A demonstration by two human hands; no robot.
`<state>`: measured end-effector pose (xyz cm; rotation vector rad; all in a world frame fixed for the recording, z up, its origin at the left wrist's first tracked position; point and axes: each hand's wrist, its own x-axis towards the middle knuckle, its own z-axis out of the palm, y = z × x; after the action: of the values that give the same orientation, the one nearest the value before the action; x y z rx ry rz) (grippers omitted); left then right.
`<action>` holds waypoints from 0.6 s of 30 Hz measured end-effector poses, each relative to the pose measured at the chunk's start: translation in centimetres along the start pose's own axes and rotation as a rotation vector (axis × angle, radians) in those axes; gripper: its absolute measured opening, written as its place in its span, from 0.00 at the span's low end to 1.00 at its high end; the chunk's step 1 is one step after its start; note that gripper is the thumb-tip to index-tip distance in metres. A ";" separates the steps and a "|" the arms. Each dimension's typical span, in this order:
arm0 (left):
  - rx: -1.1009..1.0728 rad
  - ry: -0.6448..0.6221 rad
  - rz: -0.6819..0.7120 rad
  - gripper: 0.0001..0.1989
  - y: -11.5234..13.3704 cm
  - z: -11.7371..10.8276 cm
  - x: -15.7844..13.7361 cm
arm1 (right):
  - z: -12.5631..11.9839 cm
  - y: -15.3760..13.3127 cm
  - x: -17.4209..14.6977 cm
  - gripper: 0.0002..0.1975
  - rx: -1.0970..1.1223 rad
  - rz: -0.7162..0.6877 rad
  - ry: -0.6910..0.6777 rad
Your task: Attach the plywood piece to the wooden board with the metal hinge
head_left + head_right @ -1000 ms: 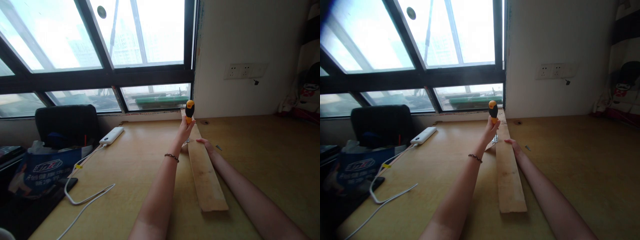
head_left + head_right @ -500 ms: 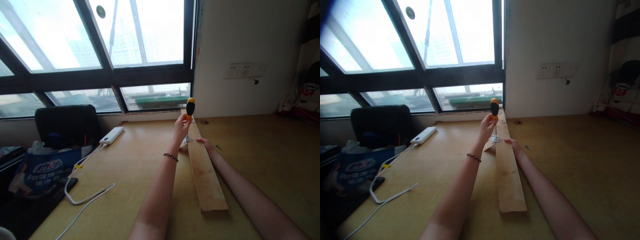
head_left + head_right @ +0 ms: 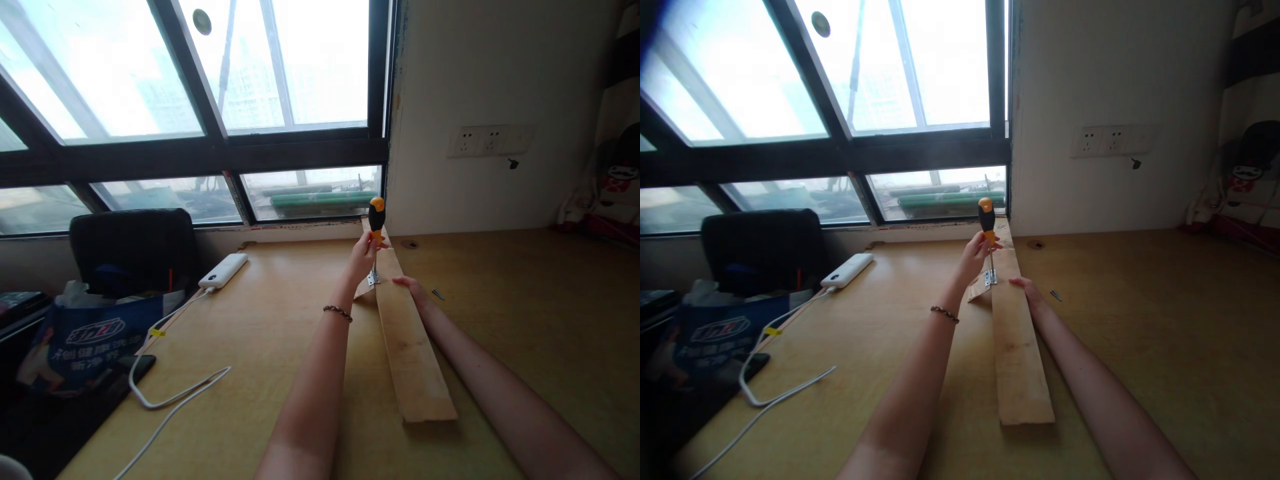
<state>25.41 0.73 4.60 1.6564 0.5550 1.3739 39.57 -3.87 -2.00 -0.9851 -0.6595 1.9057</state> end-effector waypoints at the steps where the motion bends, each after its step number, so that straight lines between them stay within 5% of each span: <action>1: -0.003 0.004 -0.005 0.08 0.0 0.0 0.0 | 0.0 0.0 0.0 0.15 0.000 0.003 0.011; 18: 0.291 0.100 0.111 0.11 -0.4 0.1 -0.2 | -0.2 0.1 0.2 0.16 0.012 0.003 0.033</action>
<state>25.59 0.79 4.14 1.8804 0.7606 1.5187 39.61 -3.70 -2.22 -1.0086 -0.6273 1.8898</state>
